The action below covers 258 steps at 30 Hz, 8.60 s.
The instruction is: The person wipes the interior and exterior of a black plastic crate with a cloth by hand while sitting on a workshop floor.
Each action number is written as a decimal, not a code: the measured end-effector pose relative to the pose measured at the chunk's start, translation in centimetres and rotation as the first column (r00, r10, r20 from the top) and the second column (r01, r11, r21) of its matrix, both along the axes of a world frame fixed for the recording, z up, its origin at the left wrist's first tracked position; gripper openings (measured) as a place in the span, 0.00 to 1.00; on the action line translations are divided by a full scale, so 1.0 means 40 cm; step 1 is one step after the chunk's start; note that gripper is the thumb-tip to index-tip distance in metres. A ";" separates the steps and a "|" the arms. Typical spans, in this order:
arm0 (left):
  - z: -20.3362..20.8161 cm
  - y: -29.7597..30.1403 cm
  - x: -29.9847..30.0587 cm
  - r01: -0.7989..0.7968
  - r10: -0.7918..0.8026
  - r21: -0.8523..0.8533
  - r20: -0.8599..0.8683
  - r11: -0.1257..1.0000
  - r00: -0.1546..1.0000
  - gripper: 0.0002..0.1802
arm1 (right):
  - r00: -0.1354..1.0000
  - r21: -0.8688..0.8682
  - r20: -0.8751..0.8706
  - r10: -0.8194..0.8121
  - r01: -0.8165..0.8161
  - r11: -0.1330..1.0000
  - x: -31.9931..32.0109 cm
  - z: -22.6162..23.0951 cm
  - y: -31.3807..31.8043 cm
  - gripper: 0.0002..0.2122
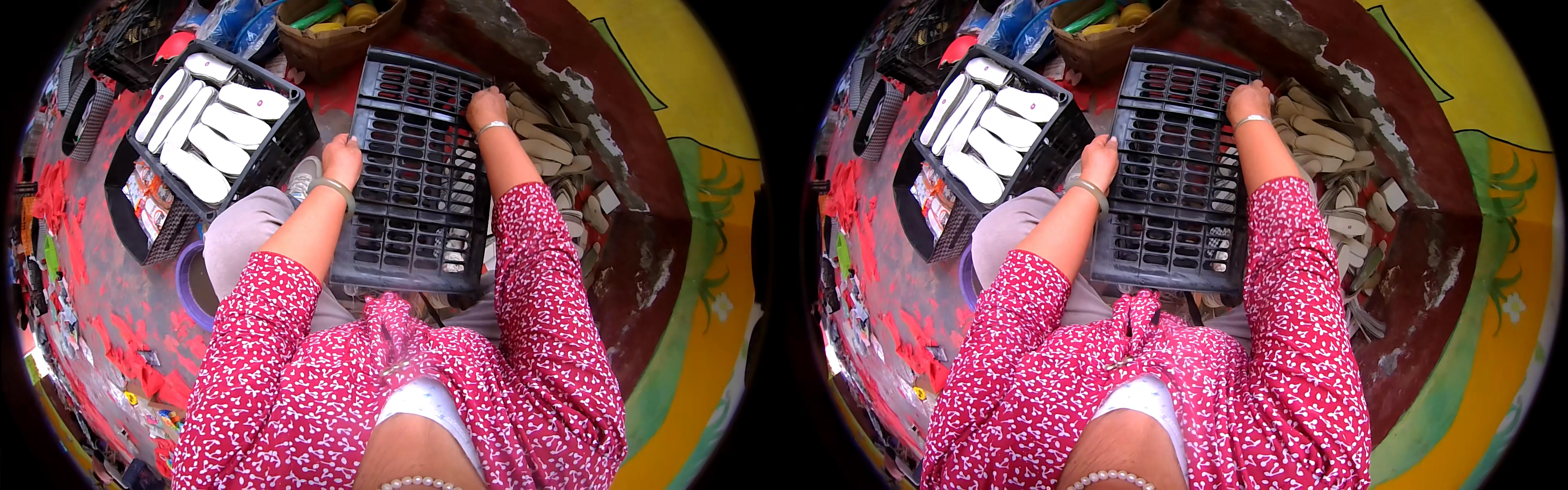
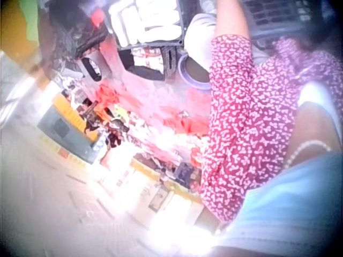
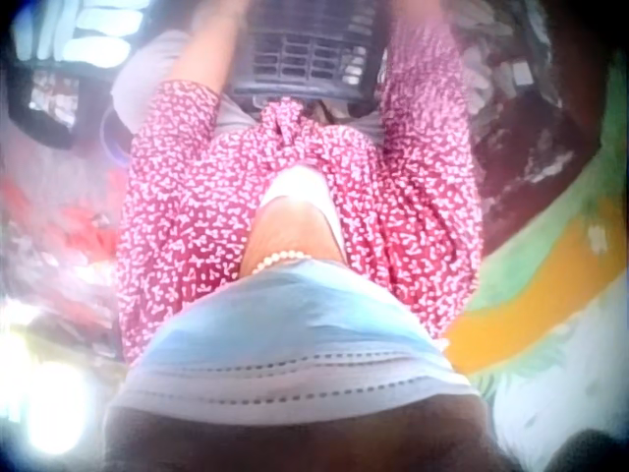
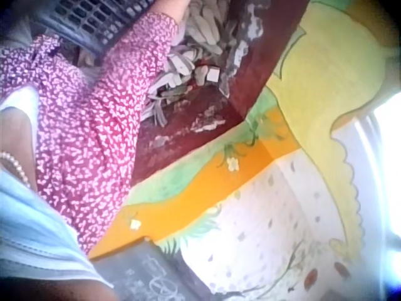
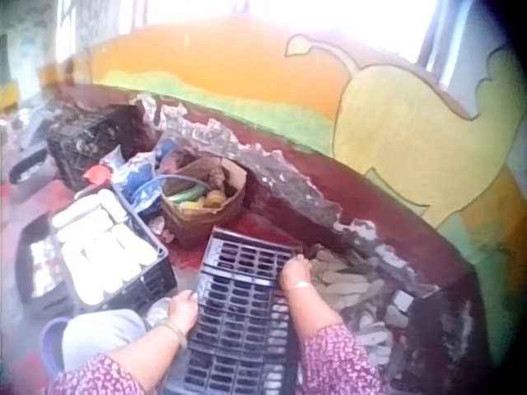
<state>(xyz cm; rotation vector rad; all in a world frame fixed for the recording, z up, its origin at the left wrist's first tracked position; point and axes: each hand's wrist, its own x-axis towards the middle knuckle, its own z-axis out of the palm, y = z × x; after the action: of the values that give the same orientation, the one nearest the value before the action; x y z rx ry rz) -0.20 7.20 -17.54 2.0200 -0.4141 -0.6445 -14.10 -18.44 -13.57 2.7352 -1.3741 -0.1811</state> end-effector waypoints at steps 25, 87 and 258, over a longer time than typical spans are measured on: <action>-0.003 -0.008 0.023 0.050 -0.055 0.054 0.113 0.997 0.992 0.16 | 0.915 0.004 0.391 -0.101 0.109 0.994 -0.115 -0.051 -0.058 0.14; 0.011 -0.025 0.026 0.001 -0.015 0.094 0.151 0.996 0.988 0.14 | 0.765 0.267 0.464 -0.446 0.360 0.894 -0.292 0.013 0.355 0.15; -0.014 0.233 -0.097 -0.042 0.000 -0.255 -0.165 0.966 0.986 0.24 | 0.944 0.214 0.330 -0.022 -0.052 0.975 -0.463 0.092 0.692 0.23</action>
<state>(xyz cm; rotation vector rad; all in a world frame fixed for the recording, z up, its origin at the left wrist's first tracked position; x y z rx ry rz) -4.10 16.54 -18.10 1.7087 -0.3577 -0.7006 -32.60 9.25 -9.89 3.0706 -1.4877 0.1457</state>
